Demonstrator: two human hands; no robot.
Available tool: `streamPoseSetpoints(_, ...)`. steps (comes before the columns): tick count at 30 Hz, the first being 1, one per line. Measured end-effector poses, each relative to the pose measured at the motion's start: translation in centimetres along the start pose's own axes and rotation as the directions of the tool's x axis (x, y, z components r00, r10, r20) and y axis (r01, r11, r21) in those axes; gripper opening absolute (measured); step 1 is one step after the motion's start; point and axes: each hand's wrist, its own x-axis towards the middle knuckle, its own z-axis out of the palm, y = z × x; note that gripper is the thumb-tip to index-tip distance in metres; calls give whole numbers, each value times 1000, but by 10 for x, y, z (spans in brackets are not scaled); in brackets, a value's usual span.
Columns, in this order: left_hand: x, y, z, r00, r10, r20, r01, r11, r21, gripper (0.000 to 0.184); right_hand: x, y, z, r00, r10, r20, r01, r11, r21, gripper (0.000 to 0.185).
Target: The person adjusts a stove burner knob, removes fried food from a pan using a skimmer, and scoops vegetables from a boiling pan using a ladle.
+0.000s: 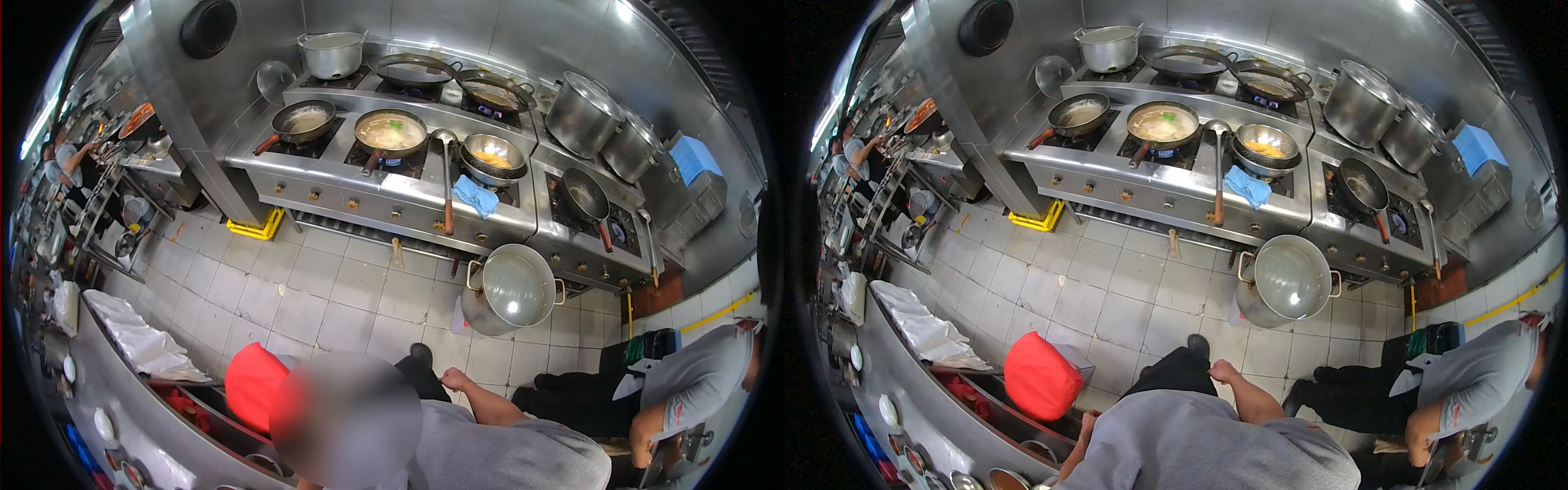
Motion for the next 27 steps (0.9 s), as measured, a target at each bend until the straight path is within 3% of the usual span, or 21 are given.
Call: streamPoseSetpoints(27, 8, -14, 2, 999, -37, 23, 37, 999, -39, 21, -7, -5, 3, 1000, 10, -16, -10, 1000, 4, 32)
